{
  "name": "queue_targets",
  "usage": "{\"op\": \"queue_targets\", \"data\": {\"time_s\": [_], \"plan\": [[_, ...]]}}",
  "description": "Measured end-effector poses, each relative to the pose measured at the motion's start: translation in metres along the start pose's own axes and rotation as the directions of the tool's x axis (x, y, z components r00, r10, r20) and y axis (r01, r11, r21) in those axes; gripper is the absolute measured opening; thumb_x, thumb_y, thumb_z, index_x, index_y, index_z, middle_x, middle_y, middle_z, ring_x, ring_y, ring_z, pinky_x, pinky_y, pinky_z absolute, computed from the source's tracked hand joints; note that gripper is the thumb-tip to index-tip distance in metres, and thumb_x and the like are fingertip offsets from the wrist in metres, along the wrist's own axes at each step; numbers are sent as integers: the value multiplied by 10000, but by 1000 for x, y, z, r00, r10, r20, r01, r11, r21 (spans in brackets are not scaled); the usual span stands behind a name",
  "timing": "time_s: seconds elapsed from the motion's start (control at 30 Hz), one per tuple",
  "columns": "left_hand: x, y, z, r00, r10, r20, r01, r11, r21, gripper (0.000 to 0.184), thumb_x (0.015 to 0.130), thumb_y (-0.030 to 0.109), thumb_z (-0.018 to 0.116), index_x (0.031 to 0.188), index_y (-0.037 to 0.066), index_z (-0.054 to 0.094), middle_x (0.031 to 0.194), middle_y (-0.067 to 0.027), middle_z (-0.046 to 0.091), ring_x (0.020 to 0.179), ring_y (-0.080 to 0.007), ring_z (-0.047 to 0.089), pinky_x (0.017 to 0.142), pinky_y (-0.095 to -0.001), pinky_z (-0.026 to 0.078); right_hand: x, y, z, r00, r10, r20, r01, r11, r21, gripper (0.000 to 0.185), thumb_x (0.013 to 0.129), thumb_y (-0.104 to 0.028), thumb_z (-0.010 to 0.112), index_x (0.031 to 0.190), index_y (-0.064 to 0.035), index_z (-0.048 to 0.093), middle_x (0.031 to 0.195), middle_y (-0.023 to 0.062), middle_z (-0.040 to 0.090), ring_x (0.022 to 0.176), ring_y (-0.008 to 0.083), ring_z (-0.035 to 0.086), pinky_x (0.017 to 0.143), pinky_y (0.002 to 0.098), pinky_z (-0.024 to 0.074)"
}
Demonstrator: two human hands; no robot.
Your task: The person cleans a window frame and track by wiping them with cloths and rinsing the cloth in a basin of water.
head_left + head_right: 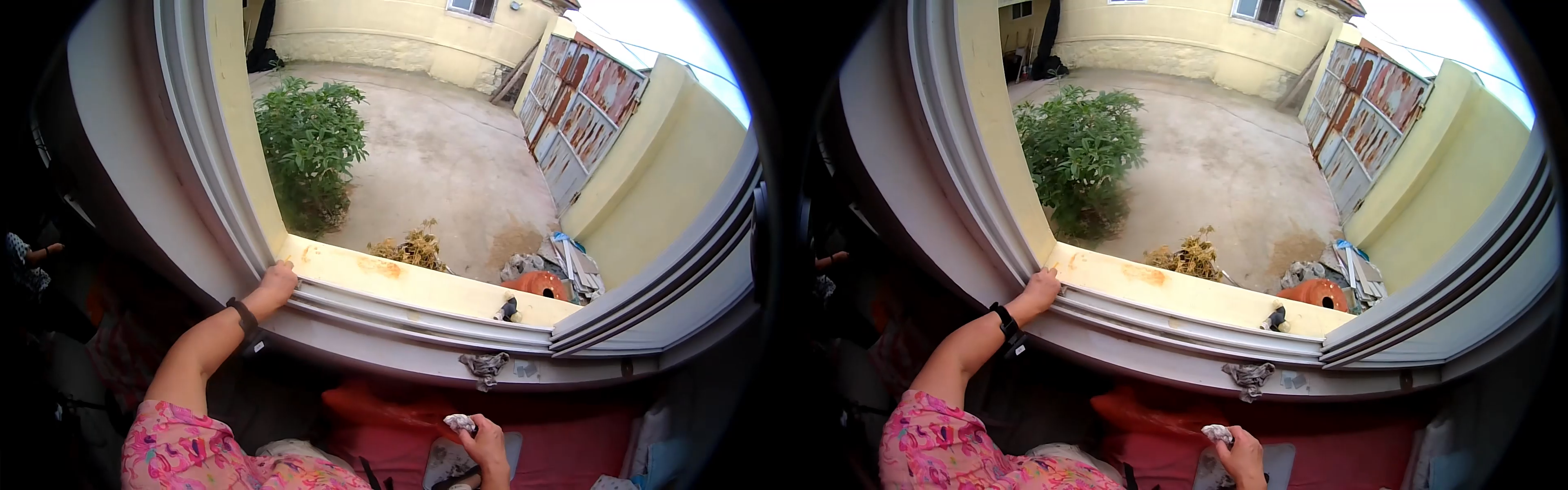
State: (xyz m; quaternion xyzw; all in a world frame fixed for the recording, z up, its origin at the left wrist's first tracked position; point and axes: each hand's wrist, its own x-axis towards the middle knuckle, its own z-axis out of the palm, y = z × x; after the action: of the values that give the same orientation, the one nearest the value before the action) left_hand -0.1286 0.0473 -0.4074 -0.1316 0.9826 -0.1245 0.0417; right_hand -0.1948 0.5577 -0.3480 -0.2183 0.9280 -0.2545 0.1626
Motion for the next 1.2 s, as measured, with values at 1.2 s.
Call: {"op": "queue_targets", "data": {"time_s": [1.2], "plan": [[32, 98, -15, 990, 29, -142, -81, 923, -377, 102, 680, -2, 550, 734, 2, 636, 835, -138, 592, 877, -280, 565, 757, -341, 509, 26, -22, 23, 992, -100, 72, 104, 993, -52, 231, 707, -192, 662, 875, -38, 622, 814, 169, 635, 784, 343, 618, 708, 402, 487]]}}
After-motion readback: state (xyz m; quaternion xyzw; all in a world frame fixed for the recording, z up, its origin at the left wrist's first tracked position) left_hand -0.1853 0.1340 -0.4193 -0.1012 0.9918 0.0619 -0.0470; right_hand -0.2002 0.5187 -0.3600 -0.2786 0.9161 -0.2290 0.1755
